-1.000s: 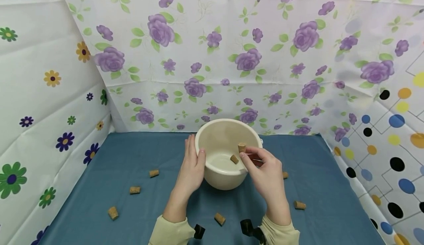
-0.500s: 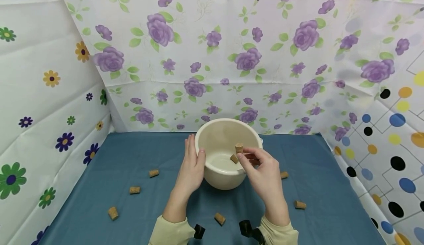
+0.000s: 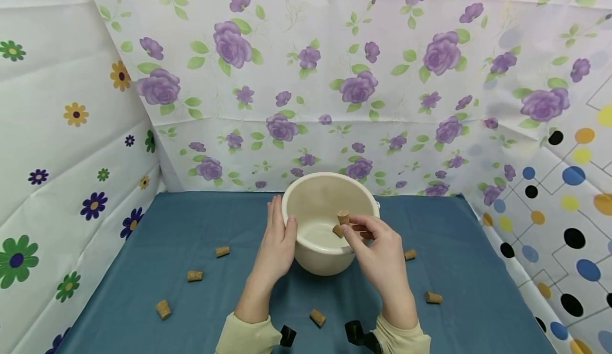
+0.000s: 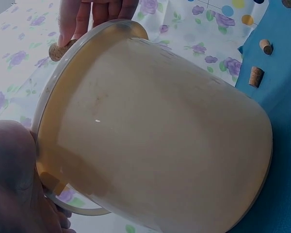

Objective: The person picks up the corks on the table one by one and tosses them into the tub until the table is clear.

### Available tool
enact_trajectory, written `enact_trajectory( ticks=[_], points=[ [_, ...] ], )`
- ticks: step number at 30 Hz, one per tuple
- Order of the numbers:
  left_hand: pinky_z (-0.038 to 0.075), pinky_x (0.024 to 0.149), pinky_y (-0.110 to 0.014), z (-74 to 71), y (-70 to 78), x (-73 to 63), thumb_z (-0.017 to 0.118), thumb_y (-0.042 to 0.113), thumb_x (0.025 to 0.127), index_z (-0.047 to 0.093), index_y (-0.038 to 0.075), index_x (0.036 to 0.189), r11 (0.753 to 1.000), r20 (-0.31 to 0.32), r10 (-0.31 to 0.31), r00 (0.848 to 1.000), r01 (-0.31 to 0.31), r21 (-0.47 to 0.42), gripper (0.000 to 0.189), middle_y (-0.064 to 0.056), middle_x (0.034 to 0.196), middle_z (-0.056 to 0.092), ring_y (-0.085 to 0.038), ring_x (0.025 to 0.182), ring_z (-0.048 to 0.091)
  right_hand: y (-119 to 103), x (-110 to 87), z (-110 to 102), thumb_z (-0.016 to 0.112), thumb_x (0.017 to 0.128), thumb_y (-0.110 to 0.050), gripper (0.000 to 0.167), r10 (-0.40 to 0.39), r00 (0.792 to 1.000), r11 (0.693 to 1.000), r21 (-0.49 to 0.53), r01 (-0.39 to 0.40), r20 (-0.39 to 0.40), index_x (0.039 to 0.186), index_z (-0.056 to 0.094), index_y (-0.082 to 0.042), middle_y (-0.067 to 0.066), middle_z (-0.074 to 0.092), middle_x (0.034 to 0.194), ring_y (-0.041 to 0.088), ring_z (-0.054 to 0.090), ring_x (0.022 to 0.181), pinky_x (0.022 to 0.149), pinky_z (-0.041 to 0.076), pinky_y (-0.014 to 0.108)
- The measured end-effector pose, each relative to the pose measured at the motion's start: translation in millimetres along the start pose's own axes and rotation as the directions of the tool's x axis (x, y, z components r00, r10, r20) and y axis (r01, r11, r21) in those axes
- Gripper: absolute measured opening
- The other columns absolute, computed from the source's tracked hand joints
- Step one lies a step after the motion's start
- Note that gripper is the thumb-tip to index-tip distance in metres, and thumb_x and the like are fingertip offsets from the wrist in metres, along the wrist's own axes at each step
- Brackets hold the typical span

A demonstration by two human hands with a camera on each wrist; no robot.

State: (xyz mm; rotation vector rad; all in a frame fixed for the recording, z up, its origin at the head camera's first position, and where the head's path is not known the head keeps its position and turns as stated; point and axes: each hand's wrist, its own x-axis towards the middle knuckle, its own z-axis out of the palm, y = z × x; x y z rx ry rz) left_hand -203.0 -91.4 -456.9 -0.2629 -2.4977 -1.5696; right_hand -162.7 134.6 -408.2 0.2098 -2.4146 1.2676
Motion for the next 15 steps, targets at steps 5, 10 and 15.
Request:
enact_trajectory(
  ticks=[5, 10, 15],
  points=[
    [0.012, 0.127, -0.062, 0.5, -0.3, -0.5, 0.036, 0.037, 0.119, 0.002, 0.010, 0.173, 1.000, 0.003, -0.012, 1.000, 0.012, -0.009, 0.070, -0.010, 0.179, 0.000, -0.027, 0.164, -0.006, -0.2, -0.7, -1.2, 0.079, 0.101, -0.030, 0.025, -0.006, 1.000, 1.000, 0.016, 0.006, 0.005, 0.124, 0.081, -0.021, -0.003, 0.075, 0.119, 0.013, 0.072, 0.098, 0.084, 0.061, 0.043],
    [0.012, 0.128, -0.060, 1.4, 0.1, -0.4, 0.037, 0.038, 0.118, 0.002, 0.011, 0.173, 1.000, 0.004, -0.014, 1.000, 0.014, -0.011, 0.070, -0.009, 0.180, 0.000, -0.024, 0.164, -0.006, 0.0, -1.1, -2.6, 0.079, 0.101, -0.029, 0.023, -0.016, 1.000, 1.000, 0.024, 0.016, 0.002, 0.123, 0.081, -0.021, -0.003, 0.074, 0.120, 0.014, 0.071, 0.098, 0.085, 0.061, 0.045],
    [0.012, 0.128, -0.061, 1.5, 1.1, -0.7, 0.036, 0.040, 0.118, 0.003, 0.011, 0.173, 1.000, 0.003, -0.013, 1.000, 0.013, -0.009, 0.071, -0.009, 0.180, 0.000, -0.026, 0.164, -0.006, 1.1, -1.3, -3.9, 0.079, 0.101, -0.030, 0.022, -0.027, 1.000, 0.999, 0.026, 0.027, 0.002, 0.122, 0.081, -0.021, -0.004, 0.075, 0.116, 0.012, 0.071, 0.097, 0.085, 0.060, 0.043]
  ],
)
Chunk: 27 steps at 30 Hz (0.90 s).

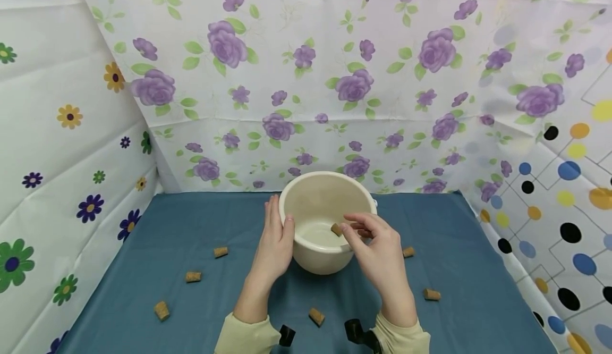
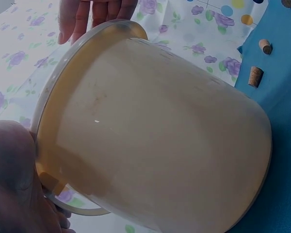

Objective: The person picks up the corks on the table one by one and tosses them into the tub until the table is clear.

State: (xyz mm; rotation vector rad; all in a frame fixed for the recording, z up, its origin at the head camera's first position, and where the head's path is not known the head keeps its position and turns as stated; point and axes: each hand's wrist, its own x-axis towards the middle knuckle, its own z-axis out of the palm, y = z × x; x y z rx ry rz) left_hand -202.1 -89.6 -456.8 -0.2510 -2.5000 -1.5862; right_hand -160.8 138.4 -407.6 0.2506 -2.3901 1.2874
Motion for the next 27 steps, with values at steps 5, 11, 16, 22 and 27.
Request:
enact_trajectory(
  ticks=[5, 11, 16, 22, 27],
  points=[
    [0.012, 0.128, -0.061, -0.2, -0.3, 0.0, 0.035, 0.040, 0.118, 0.001, 0.012, 0.173, 1.000, 0.005, -0.009, 1.000, 0.009, 0.000, 0.071, -0.007, 0.180, -0.001, -0.023, 0.164, -0.007, 0.0, 0.8, 0.0, 0.078, 0.102, -0.031, 0.022, -0.003, 1.000, 1.000, -0.001, 0.003, 0.003, 0.121, 0.081, -0.022, -0.005, 0.075, 0.116, 0.011, 0.071, 0.097, 0.085, 0.060, 0.040],
    [0.012, 0.128, -0.062, 0.0, -0.5, 0.7, 0.037, 0.035, 0.119, 0.001, 0.011, 0.173, 1.000, 0.009, -0.009, 1.000, 0.009, 0.002, 0.069, -0.008, 0.180, -0.002, -0.024, 0.164, -0.007, 0.1, 0.0, -0.6, 0.078, 0.101, -0.032, 0.022, -0.010, 1.000, 1.000, 0.013, 0.010, -0.006, 0.121, 0.081, -0.021, -0.005, 0.075, 0.117, 0.010, 0.071, 0.098, 0.084, 0.061, 0.040],
    [0.012, 0.127, -0.063, 0.4, -0.4, 0.2, 0.037, 0.033, 0.119, 0.002, 0.010, 0.173, 1.000, 0.009, -0.011, 1.000, 0.011, -0.001, 0.069, -0.009, 0.180, -0.001, -0.026, 0.164, -0.006, 0.7, -0.9, -1.3, 0.078, 0.101, -0.032, 0.023, -0.017, 1.000, 1.000, 0.015, 0.017, -0.007, 0.121, 0.081, -0.020, -0.005, 0.075, 0.116, 0.010, 0.071, 0.097, 0.084, 0.061, 0.039],
    [0.012, 0.127, -0.064, 0.5, -1.1, 0.2, 0.037, 0.034, 0.119, 0.002, 0.010, 0.173, 1.000, 0.009, -0.005, 1.000, 0.005, 0.000, 0.069, -0.010, 0.179, -0.001, -0.027, 0.164, -0.006, 1.5, -1.4, -3.1, 0.078, 0.102, -0.031, 0.022, -0.017, 1.000, 1.000, 0.022, 0.017, -0.006, 0.121, 0.081, -0.020, -0.005, 0.075, 0.115, 0.010, 0.072, 0.097, 0.085, 0.061, 0.039],
    [0.012, 0.127, -0.065, -1.1, -1.0, 0.8, 0.036, 0.035, 0.119, 0.003, 0.009, 0.173, 1.000, 0.003, 0.007, 1.000, -0.007, -0.005, 0.069, -0.011, 0.179, 0.000, -0.029, 0.164, -0.006, 1.0, -0.3, -4.6, 0.077, 0.102, -0.030, 0.022, -0.027, 1.000, 0.999, 0.031, 0.027, 0.000, 0.122, 0.081, -0.020, -0.004, 0.075, 0.117, 0.011, 0.073, 0.100, 0.086, 0.061, 0.038]
  ],
)
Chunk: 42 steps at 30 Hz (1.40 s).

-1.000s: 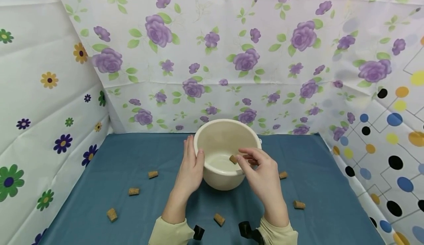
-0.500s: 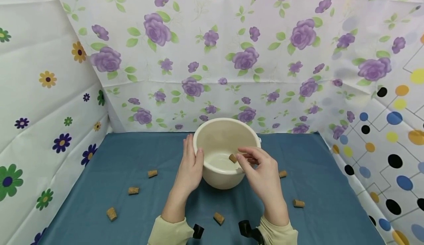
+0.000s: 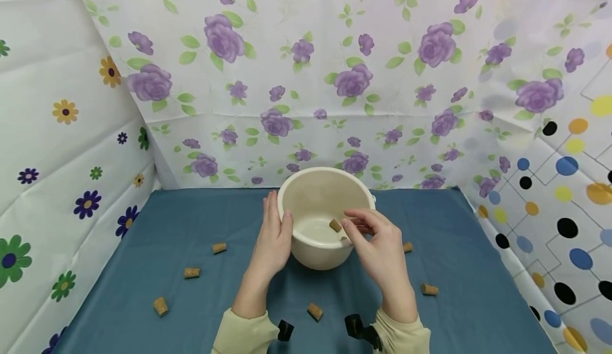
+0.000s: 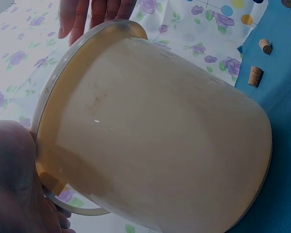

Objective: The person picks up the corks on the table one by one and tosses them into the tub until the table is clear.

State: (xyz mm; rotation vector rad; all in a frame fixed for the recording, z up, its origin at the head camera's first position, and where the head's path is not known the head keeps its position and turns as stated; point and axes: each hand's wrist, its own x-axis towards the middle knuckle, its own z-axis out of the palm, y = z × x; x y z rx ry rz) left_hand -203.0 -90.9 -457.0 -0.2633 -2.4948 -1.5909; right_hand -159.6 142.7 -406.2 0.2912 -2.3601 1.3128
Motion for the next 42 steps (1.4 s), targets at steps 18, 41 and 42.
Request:
enact_trajectory(
  ticks=[18, 41, 42],
  points=[
    [0.011, 0.127, -0.063, 1.7, 1.3, 1.0, 0.037, 0.035, 0.118, 0.002, 0.009, 0.173, 1.000, 0.008, 0.001, 1.000, -0.001, 0.009, 0.069, -0.011, 0.179, -0.001, -0.027, 0.164, -0.007, -1, -2.0, -7, 0.076, 0.103, -0.027, 0.022, 0.009, 1.000, 1.000, 0.009, -0.009, -0.012, 0.123, 0.080, -0.017, -0.001, 0.075, 0.119, 0.014, 0.074, 0.102, 0.089, 0.061, 0.039],
    [0.011, 0.128, -0.062, -3.2, -2.1, 0.9, 0.036, 0.037, 0.119, 0.000, 0.014, 0.173, 1.000, 0.035, -0.009, 0.999, 0.009, 0.001, 0.070, -0.006, 0.180, -0.003, -0.023, 0.164, -0.009, 32, -23.6, -58, 0.074, 0.105, -0.030, 0.021, 0.037, 0.999, 0.963, -0.269, -0.036, 0.000, 0.121, 0.080, -0.019, -0.004, 0.075, 0.116, 0.012, 0.073, 0.099, 0.081, 0.063, 0.038],
    [0.011, 0.128, -0.062, -3.2, -2.1, 0.5, 0.036, 0.037, 0.119, 0.000, 0.014, 0.173, 1.000, 0.035, -0.011, 0.999, 0.011, 0.000, 0.070, -0.006, 0.180, -0.003, -0.023, 0.164, -0.008, 34, -25.8, -60, 0.074, 0.105, -0.030, 0.020, 0.042, 0.999, 0.959, -0.281, -0.038, 0.009, 0.121, 0.080, -0.019, -0.004, 0.075, 0.116, 0.012, 0.073, 0.098, 0.081, 0.063, 0.037]
  ],
)
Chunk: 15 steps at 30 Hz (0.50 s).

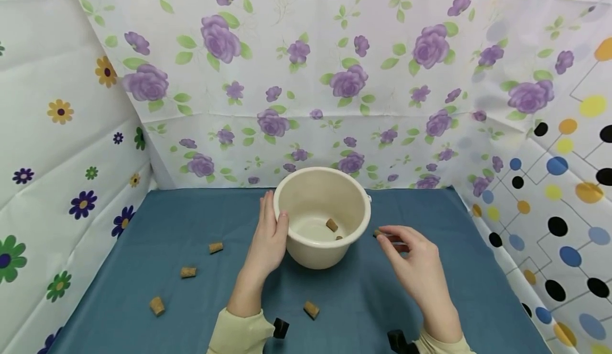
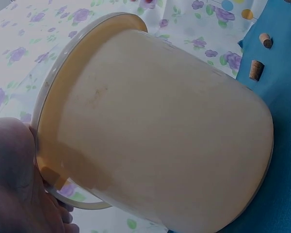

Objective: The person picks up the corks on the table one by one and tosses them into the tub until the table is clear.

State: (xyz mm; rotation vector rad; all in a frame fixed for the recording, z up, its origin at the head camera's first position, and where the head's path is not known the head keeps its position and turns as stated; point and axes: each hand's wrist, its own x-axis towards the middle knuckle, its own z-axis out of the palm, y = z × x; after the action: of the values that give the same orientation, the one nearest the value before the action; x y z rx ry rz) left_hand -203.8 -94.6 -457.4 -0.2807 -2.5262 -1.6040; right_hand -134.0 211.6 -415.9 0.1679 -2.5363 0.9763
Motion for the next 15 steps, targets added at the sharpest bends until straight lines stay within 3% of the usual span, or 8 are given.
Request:
enact_trajectory(
  ticks=[8, 15],
  points=[
    [0.012, 0.128, -0.063, 1.6, -1.1, 0.2, 0.036, 0.039, 0.119, -0.001, 0.015, 0.174, 1.000, 0.003, 0.009, 1.000, -0.009, -0.003, 0.070, -0.006, 0.180, -0.004, -0.025, 0.164, -0.006, 22, -20.3, -14, 0.074, 0.104, -0.036, 0.027, 0.064, 0.994, 0.992, -0.118, -0.053, 0.090, 0.122, 0.080, -0.017, 0.002, 0.075, 0.120, 0.019, 0.073, 0.100, 0.083, 0.063, 0.044],
    [0.010, 0.127, -0.064, 1.0, -2.4, 2.8, 0.034, 0.044, 0.118, -0.002, 0.016, 0.173, 1.000, 0.006, 0.015, 1.000, -0.015, -0.013, 0.072, -0.005, 0.179, -0.005, -0.025, 0.164, -0.008, 40, -27.8, -24, 0.073, 0.105, -0.039, 0.033, 0.181, 0.967, 0.966, -0.214, -0.142, 0.178, 0.126, 0.079, -0.015, 0.008, 0.074, 0.125, 0.025, 0.073, 0.104, 0.088, 0.061, 0.050]
  ],
)
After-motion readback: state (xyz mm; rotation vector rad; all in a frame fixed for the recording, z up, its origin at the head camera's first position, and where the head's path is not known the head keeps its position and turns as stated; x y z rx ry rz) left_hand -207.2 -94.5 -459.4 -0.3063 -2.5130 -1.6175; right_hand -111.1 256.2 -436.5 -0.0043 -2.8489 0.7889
